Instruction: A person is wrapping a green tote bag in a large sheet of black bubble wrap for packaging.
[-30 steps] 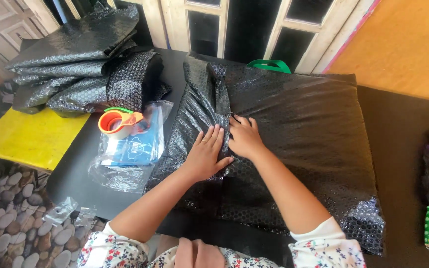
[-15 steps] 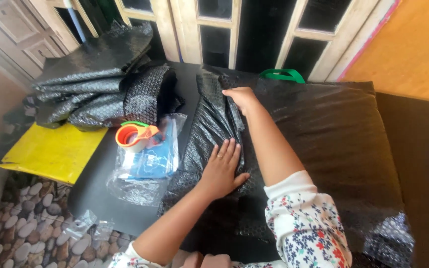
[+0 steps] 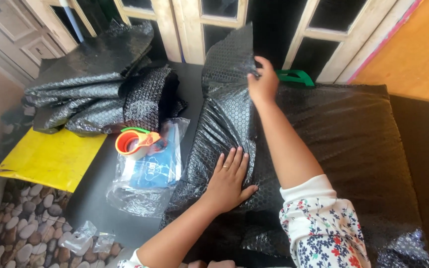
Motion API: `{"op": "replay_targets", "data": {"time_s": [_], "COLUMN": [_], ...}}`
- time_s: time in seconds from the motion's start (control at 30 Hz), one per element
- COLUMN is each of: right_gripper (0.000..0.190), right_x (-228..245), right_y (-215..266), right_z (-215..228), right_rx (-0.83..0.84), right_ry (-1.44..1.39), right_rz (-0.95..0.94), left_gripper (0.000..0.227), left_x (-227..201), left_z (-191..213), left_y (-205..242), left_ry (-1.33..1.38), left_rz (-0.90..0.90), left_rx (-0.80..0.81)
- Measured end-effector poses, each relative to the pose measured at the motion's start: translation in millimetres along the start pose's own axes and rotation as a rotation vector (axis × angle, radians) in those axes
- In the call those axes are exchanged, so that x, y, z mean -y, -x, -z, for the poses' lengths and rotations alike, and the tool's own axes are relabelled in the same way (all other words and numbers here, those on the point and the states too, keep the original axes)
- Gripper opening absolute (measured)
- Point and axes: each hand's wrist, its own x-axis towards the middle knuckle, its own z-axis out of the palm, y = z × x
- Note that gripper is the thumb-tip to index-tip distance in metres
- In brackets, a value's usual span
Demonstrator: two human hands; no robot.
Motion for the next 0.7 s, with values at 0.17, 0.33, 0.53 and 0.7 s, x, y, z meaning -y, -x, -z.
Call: {"op": "replay_targets", "data": {"time_s": [0.17, 0.33, 0.53, 0.7], "right_gripper": [0.034, 0.021, 0.029, 0.044], "right_x": [-122.1, -38.2, 69.8, 25.8], "right_y": [-5.7, 27.7, 122.6, 169.4], "right_z": [10.4, 49.6, 109.4, 117.3], "right_rx": [-0.015, 0.192, 0.761, 0.781], "right_ry": [0.477, 0.425, 0.423, 0.592], "right_rz": [-0.255, 0.136, 0.357, 0.488], "left_gripper": [0.094, 0.092, 0.1, 0.102], "left_x": [0.5, -0.9, -6.9, -16.3], "left_z": [-4.2, -5.8, 0.9, 14.2], "left_y": [-0.4, -3.4, -8.1, -11.6], "left_ry": [-0.033, -0.054, -0.081, -0.031], "left_rz": [-0.008, 0.011, 0.054, 0.129], "left_rx": [-0.042, -0.026, 0.05, 0.168]}}
